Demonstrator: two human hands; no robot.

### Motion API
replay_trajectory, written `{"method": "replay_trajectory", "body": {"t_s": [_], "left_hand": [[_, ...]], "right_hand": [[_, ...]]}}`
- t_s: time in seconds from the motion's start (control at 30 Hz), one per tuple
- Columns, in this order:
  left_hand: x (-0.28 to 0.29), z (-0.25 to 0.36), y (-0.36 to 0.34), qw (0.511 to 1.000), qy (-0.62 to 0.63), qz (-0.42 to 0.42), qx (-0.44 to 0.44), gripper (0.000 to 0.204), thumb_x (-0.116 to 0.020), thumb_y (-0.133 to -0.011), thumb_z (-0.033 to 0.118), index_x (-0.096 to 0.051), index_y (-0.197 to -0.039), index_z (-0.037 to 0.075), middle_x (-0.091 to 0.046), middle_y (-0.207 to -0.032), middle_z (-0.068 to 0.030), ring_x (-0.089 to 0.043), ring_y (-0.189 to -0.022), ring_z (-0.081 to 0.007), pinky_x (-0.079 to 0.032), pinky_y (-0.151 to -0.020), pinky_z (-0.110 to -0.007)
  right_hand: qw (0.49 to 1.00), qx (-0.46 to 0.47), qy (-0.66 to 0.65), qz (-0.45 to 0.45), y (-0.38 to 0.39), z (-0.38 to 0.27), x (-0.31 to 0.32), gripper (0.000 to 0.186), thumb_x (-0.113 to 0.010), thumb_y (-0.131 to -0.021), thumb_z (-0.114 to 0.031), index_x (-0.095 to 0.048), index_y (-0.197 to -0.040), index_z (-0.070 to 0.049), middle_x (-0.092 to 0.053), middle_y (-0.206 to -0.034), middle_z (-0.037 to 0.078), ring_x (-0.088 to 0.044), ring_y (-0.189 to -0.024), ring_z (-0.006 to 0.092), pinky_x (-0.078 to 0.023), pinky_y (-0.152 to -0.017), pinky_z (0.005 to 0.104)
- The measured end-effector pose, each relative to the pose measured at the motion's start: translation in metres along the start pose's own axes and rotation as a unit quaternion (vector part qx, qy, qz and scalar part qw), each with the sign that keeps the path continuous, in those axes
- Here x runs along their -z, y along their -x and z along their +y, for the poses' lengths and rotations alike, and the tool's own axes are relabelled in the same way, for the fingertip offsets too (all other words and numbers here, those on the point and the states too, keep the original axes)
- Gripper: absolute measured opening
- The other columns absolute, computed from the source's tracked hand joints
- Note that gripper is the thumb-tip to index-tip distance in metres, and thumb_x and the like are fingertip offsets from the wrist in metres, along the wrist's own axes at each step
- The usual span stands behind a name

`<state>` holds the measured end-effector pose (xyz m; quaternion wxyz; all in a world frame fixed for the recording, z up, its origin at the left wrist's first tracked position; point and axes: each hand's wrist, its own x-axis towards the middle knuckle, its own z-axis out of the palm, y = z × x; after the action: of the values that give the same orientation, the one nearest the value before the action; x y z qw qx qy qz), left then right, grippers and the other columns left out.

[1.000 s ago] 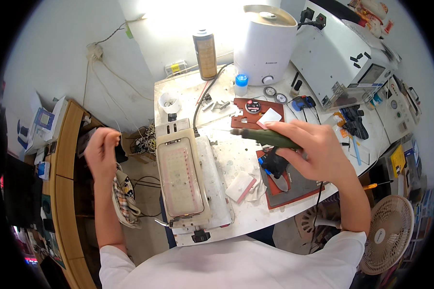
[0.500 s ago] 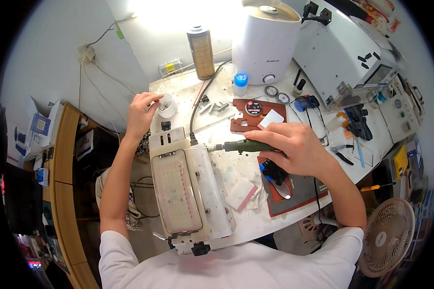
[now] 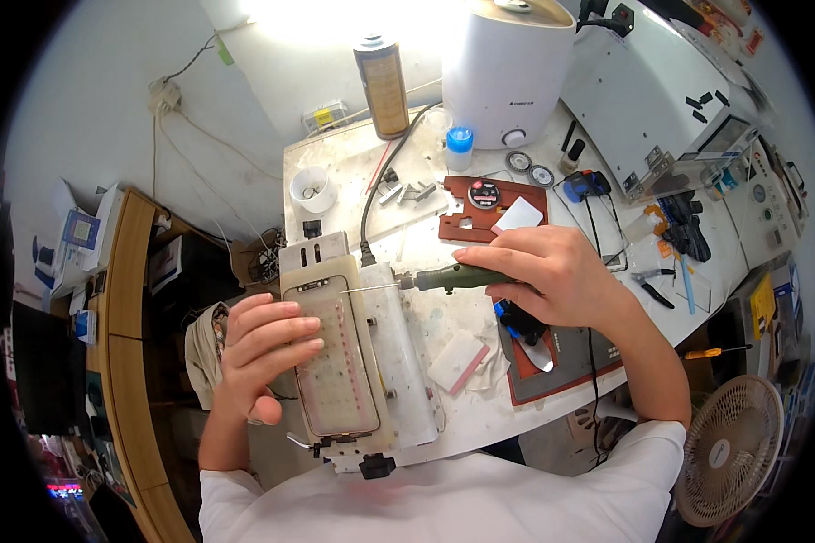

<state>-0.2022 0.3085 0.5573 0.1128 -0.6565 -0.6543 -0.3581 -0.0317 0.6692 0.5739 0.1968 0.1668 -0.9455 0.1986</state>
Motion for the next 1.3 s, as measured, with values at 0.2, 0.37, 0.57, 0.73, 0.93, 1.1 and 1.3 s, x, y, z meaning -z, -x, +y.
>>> {"method": "replay_trajectory", "body": {"t_s": [0.2, 0.37, 0.57, 0.73, 0.93, 1.1, 1.3], "left_hand": [[-0.003, 0.002, 0.009, 1.0, 0.008, -0.017, 0.017, 0.094, -0.02, -0.106, 0.077, -0.084, -0.113, 0.009, -0.077, -0.125, -0.008, -0.065, -0.124, -0.0286, -0.038, -0.118, -0.047], [-0.004, 0.001, 0.009, 1.0, 0.014, -0.014, 0.021, 0.095, -0.02, -0.105, 0.078, -0.084, -0.113, 0.009, -0.077, -0.125, -0.0081, -0.065, -0.124, -0.0285, -0.037, -0.119, -0.048], [-0.005, 0.0, 0.01, 1.0, 0.014, -0.013, 0.023, 0.095, -0.02, -0.105, 0.078, -0.084, -0.113, 0.009, -0.077, -0.126, -0.0083, -0.065, -0.123, -0.0284, -0.036, -0.119, -0.049], [-0.005, 0.001, 0.011, 0.999, 0.014, -0.017, 0.025, 0.095, -0.02, -0.105, 0.078, -0.084, -0.113, 0.009, -0.077, -0.126, -0.0084, -0.065, -0.124, -0.0283, -0.035, -0.12, -0.049], [-0.003, 0.001, 0.009, 0.999, 0.018, -0.018, 0.027, 0.096, -0.019, -0.105, 0.078, -0.084, -0.114, 0.008, -0.077, -0.126, -0.0084, -0.065, -0.124, -0.0284, -0.034, -0.121, -0.049], [0.001, 0.003, 0.006, 0.999, 0.019, -0.025, 0.03, 0.096, -0.018, -0.105, 0.078, -0.083, -0.114, 0.008, -0.077, -0.126, -0.0081, -0.067, -0.123, -0.0276, -0.033, -0.122, -0.049], [0.006, 0.003, 0.001, 0.999, 0.027, -0.032, 0.027, 0.092, -0.021, -0.105, 0.078, -0.082, -0.118, 0.01, -0.076, -0.126, -0.0068, -0.068, -0.122, -0.0267, -0.032, -0.122, -0.05]], "right_hand": [[1.0, 0.002, -0.012, -0.001, 0.001, 0.003, -0.004, 0.054, -0.085, -0.076, -0.011, -0.074, -0.128, -0.012, -0.071, -0.089, 0.006, -0.07, -0.077, 0.0258, -0.056, -0.068, 0.0371], [1.0, -0.004, -0.021, -0.02, 0.004, 0.005, -0.004, 0.052, -0.086, -0.077, -0.012, -0.074, -0.128, -0.009, -0.077, -0.095, 0.009, -0.073, -0.081, 0.0277, -0.056, -0.069, 0.0374], [1.0, -0.001, -0.021, -0.017, 0.006, 0.006, -0.006, 0.051, -0.087, -0.077, -0.013, -0.074, -0.126, -0.01, -0.077, -0.096, 0.01, -0.074, -0.081, 0.0279, -0.057, -0.069, 0.0374], [1.0, -0.004, -0.021, -0.022, 0.006, 0.005, -0.006, 0.051, -0.087, -0.077, -0.013, -0.074, -0.126, -0.009, -0.077, -0.096, 0.01, -0.074, -0.081, 0.0289, -0.057, -0.069, 0.0378], [0.973, -0.134, -0.182, 0.044, 0.0, -0.01, -0.012, 0.043, -0.087, -0.082, -0.012, -0.072, -0.122, -0.005, -0.073, -0.088, 0.008, -0.069, -0.073, 0.0213, -0.053, -0.065, 0.0332], [0.953, -0.2, -0.228, -0.006, -0.041, -0.05, -0.016, 0.025, -0.086, -0.085, -0.013, -0.069, -0.1, -0.002, -0.061, -0.078, 0.005, -0.056, -0.067, 0.0175, -0.043, -0.06, 0.0307], [0.981, -0.125, -0.151, -0.002, -0.082, -0.069, -0.035, 0.02, -0.083, -0.088, -0.012, -0.069, -0.093, 0.0, -0.057, -0.077, 0.007, -0.057, -0.069, 0.0213, -0.044, -0.061, 0.0366]]}}
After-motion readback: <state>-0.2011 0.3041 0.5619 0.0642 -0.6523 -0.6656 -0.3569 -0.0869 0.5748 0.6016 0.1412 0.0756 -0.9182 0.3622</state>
